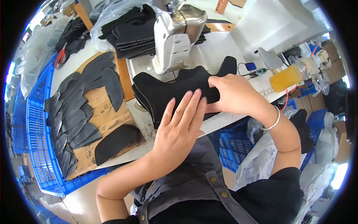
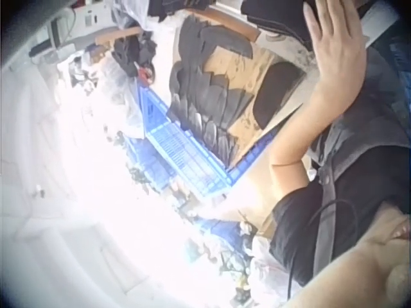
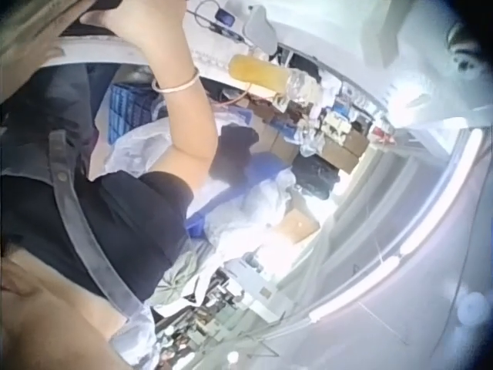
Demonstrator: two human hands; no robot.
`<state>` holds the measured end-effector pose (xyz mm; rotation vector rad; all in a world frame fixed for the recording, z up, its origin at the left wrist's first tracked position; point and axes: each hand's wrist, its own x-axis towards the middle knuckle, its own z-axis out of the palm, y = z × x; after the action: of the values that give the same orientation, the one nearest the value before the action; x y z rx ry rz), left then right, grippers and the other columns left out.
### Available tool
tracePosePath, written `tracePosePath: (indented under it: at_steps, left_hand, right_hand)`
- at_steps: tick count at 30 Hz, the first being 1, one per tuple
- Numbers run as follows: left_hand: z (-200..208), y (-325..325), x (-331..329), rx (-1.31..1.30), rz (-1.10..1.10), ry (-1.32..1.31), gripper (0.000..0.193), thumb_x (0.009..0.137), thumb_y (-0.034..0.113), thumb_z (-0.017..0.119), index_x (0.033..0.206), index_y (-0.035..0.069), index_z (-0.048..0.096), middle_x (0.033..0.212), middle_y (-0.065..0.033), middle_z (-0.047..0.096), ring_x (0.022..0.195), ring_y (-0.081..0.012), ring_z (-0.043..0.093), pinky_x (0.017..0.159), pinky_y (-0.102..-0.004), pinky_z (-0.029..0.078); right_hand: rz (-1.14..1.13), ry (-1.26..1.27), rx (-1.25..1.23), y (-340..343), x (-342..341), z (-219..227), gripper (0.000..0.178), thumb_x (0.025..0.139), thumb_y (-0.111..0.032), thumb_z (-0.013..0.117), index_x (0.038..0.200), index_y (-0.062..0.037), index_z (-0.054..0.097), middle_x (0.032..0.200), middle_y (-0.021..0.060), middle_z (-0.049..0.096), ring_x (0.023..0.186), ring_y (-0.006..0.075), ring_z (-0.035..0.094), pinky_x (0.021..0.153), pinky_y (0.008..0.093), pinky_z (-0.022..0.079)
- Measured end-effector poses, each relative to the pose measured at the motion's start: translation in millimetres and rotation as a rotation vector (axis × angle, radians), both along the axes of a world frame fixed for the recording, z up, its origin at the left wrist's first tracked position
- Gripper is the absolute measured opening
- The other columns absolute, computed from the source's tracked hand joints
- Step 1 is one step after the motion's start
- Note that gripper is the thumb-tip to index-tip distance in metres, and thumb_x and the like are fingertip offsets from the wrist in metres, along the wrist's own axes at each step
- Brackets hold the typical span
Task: Aligning and stacking pre-cut black fabric shoe components at a workstation.
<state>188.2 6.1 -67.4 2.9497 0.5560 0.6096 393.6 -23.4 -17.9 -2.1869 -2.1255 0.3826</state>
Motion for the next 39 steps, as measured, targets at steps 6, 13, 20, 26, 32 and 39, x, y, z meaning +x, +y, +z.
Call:
tracePosePath:
  at_steps: [6,13,20,26,32,39]
  left_hand:
    - [-22.2,-5.1,10.0,-0.010,0.053,0.003,0.082,0.071,0.040,0.070,0.138,0.001,0.041,0.146,-0.0131,0.037,0.135,-0.0290,0.036,0.109,-0.0444,0.028]
    - [-21.0,-7.5,9.2,0.007,0.040,0.062,0.072,0.077,0.047,0.063,0.141,0.022,0.043,0.149,-0.0159,0.031,0.136,-0.0323,0.033,0.109,-0.0475,0.027]
    - [-20.3,-8.3,10.1,0.000,0.041,0.064,0.072,0.077,0.046,0.063,0.141,0.021,0.043,0.150,-0.0160,0.031,0.135,-0.0326,0.033,0.108,-0.0475,0.027]
    - [-17.6,-6.1,9.7,-0.001,0.046,0.049,0.072,0.076,0.043,0.066,0.140,0.019,0.044,0.148,-0.0170,0.033,0.134,-0.0324,0.035,0.107,-0.0479,0.029]
    - [-9.8,0.8,13.6,-0.043,0.006,-0.033,0.081,0.073,0.039,0.070,0.136,-0.002,0.040,0.137,-0.0167,0.046,0.127,-0.0310,0.043,0.105,-0.0444,0.033]
    - [-8.6,3.8,-20.3,0.022,0.062,0.064,0.078,0.076,0.039,0.068,0.136,-0.002,0.040,0.139,-0.0125,0.046,0.130,-0.0251,0.042,0.107,-0.0407,0.033]
  right_hand:
    - [-0.143,0.372,-0.103,-8.0,40.5,-3.2,0.031,0.080,-0.026,0.074,0.075,-0.0015,0.055,0.061,0.0058,0.056,0.054,0.0156,0.050,0.052,0.0292,0.041]
    - [-0.167,0.476,-0.061,-21.4,47.8,-5.8,0.026,0.084,-0.021,0.071,0.074,-0.0023,0.056,0.059,0.0017,0.054,0.054,0.0087,0.047,0.051,0.0262,0.039]
    - [-0.176,0.444,0.009,-25.7,45.3,-14.2,0.027,0.082,-0.021,0.072,0.074,-0.0029,0.054,0.058,0.0022,0.053,0.053,0.0100,0.046,0.051,0.0276,0.039]
    - [-0.203,0.273,0.043,-30.6,34.2,-10.3,0.026,0.079,-0.020,0.073,0.077,-0.0033,0.053,0.066,0.0059,0.058,0.058,0.0172,0.053,0.053,0.0314,0.042]
    - [0.301,-0.170,0.363,-39.6,5.7,-34.9,0.066,0.078,-0.028,0.069,0.135,-0.0063,0.045,0.145,0.0100,0.039,0.132,0.0277,0.038,0.103,0.0453,0.036]
    - [0.184,-0.396,0.322,-61.6,28.4,-38.7,0.062,0.084,-0.028,0.063,0.138,-0.0041,0.042,0.145,0.0099,0.040,0.134,0.0262,0.037,0.108,0.0472,0.030]
